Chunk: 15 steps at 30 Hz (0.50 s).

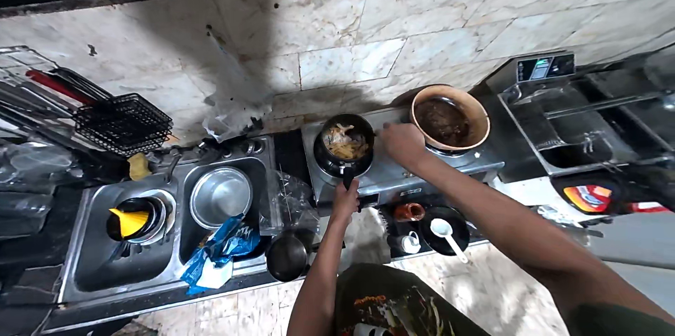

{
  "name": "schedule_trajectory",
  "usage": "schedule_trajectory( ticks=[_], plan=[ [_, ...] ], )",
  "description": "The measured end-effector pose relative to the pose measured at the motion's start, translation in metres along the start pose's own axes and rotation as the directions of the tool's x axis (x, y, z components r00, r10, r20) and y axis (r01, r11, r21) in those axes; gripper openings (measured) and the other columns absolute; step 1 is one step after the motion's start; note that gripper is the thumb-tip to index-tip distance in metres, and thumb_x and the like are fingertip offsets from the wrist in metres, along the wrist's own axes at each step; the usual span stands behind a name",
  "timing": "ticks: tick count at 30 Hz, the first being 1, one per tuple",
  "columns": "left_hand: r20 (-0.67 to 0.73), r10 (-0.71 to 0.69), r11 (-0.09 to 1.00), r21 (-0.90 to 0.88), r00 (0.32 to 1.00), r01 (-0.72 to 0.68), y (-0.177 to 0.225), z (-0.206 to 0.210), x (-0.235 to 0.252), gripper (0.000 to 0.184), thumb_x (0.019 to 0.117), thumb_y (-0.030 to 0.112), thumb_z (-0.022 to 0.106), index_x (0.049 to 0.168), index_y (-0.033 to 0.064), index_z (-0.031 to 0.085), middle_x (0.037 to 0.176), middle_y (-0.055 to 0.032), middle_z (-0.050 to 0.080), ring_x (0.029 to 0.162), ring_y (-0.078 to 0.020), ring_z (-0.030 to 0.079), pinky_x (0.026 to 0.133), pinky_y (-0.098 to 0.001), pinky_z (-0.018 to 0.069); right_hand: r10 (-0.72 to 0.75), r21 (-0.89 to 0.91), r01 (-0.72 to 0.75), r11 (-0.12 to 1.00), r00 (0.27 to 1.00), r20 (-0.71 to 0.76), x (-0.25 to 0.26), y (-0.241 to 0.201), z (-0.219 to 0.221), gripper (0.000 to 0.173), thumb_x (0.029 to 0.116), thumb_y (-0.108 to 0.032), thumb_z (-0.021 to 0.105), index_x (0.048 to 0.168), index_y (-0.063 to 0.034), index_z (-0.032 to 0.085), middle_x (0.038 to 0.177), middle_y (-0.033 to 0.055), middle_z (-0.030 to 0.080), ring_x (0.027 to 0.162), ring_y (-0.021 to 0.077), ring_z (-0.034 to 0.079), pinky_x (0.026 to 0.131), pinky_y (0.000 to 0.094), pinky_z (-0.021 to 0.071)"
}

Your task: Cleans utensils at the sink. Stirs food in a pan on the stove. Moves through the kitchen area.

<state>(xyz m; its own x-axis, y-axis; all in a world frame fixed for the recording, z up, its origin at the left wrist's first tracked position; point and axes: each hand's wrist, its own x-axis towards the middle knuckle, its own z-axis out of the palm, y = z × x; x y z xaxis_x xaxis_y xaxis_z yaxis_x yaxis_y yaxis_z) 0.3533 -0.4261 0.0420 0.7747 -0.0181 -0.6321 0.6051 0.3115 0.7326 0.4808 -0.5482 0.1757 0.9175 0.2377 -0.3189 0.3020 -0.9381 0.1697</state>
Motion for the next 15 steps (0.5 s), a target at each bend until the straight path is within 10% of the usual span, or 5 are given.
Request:
schedule_trajectory(
  ticks=[5, 15],
  plan=[
    [-0.007, 0.011, 1.0, -0.005, 1.0, -0.011, 0.0, 0.001, -0.001, 0.027, 0.1078, 0.035, 0.054, 0.109, 0.0073, 0.052, 0.062, 0.0017, 0.041, 0.043, -0.0092, 0.038, 0.04, -0.0237, 0.0369, -0.105, 0.054, 0.107, 0.993, 0.994, -0.033, 0.033, -0.012, 0.029, 0.023, 0.0927, -0.008, 0.065, 0.116, -0.0066, 0.07, 0.116, 0.0204, 0.066, 0.09, 0.0436, 0.069, 0.068, 0.0612, 0.0566],
    [-0.004, 0.009, 1.0, 0.002, 1.0, -0.009, -0.001, -0.001, 0.001, 0.028, 0.1074, 0.035, 0.055, 0.109, 0.0071, 0.053, 0.063, 0.0014, 0.043, 0.044, -0.0095, 0.039, 0.04, -0.0243, 0.0372, -0.188, -0.179, 0.209, 0.961, 0.974, 0.126, -0.002, 0.01, -0.02, 0.007, 0.092, -0.015, 0.069, 0.095, -0.0093, 0.072, 0.094, 0.0159, 0.07, 0.083, 0.0402, 0.069, 0.064, 0.0609, 0.0541]
  ],
)
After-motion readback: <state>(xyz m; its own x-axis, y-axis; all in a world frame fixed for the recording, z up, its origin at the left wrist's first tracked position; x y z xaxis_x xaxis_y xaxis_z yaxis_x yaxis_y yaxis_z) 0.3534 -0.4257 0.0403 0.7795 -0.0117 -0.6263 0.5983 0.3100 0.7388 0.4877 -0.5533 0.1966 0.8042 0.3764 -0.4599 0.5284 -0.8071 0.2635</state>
